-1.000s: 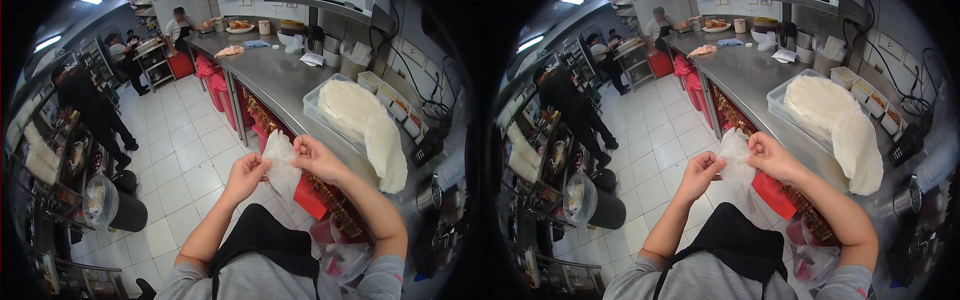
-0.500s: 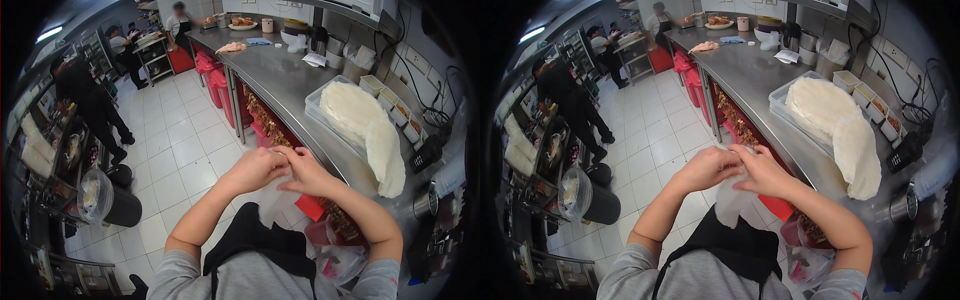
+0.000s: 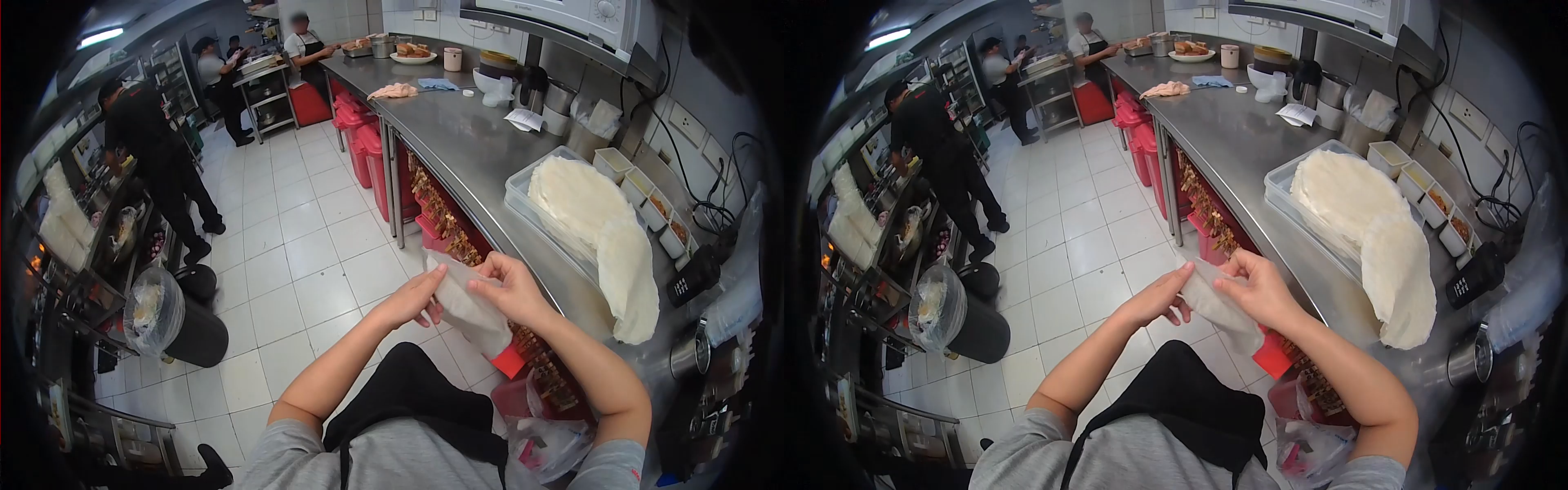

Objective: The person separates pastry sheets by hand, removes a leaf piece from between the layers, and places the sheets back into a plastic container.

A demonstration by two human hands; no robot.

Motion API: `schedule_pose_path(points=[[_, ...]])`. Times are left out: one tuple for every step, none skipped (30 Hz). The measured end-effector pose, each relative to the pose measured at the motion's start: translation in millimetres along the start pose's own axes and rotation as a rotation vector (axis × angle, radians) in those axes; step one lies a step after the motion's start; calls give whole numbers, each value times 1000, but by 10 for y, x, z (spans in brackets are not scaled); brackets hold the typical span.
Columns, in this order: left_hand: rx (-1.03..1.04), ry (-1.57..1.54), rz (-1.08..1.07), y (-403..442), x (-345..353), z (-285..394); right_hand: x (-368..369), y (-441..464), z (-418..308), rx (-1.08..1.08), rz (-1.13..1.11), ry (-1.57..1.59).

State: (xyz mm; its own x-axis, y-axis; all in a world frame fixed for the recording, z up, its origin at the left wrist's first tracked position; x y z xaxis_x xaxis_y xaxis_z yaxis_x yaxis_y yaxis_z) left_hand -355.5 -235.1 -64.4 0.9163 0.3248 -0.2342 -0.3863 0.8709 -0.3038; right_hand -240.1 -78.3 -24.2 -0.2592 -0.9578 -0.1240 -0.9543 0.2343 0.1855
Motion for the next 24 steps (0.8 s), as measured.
schedule_pose_path(points=[[58, -19, 44, 47, 6, -8, 15, -10, 31, 28, -24, 81], [117, -40, 86, 95, 20, -13, 2, -5, 68, 33, -46, 66], [177, -60, 127, 120, 28, 8, -1, -3, 42, 18, -34, 54], [197, -10, 122, 127, 35, 25, 16, 3, 1, 3, -21, 42], [216, 39, 117, 118, 40, 49, 36, 5, -43, -11, -10, 31], [233, 89, 112, 107, 52, 73, 67, -8, -129, -22, -15, -73], [269, 150, 108, 87, 88, 110, 103, -29, -245, -32, -20, -175], [302, 212, 103, 61, 143, 149, 116, -38, -302, -42, -25, -274], [334, 274, 96, 52, 191, 170, 79, -24, -255, -51, -16, -317], [442, 339, 159, 71, 214, 177, 13, 0, -170, -58, -5, -360], [430, 322, 157, 71, 203, 180, -46, 12, -124, -65, 7, -404], [419, 304, 154, 67, 167, 188, -98, 17, -129, -43, 68, -356], [409, 286, 153, 59, 129, 192, -152, 31, -145, -22, 129, -309], [375, 230, 162, 42, 79, 180, -206, 44, -158, -2, 186, -262], [340, 175, 175, 16, 12, 164, -286, 81, -116, -4, 194, -240], [307, 120, 191, -11, -56, 149, -386, 138, -31, -9, 199, -218], [280, 107, 207, -32, -113, 111, -451, 179, 31, -15, 203, -194], [253, 94, 223, -44, -164, 46, -450, 196, 20, -5, 198, -253], [225, 82, 238, -48, -197, -10, -439, 206, 1, -1, 191, -253], [208, 72, 237, -50, -214, -54, -424, 200, -32, 4, 185, -253], [190, 61, 235, -56, -225, -89, -402, 188, -79, 11, 180, -253], [173, 50, 232, -61, -235, -109, -379, 178, -123, 18, 132, -233], [201, 66, 260, -60, -231, -101, -358, 163, -164, 26, 84, -214], [231, 80, 286, -42, -200, -71, -339, 152, -181, 35, 37, -196]])
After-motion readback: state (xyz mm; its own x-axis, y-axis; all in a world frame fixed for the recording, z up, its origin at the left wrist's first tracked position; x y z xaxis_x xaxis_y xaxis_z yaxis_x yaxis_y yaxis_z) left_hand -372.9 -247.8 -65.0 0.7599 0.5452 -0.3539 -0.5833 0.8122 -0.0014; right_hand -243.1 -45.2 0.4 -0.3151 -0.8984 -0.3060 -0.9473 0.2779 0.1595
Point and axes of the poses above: each hand's wrist, its own y-axis towards the middle knuckle, its own x-axis out of the palm, z = x × y, the point moved 2 cm from there along y, towards the middle knuckle, and after that the axes turned 12 degrees about y, right-handed, at the moved point
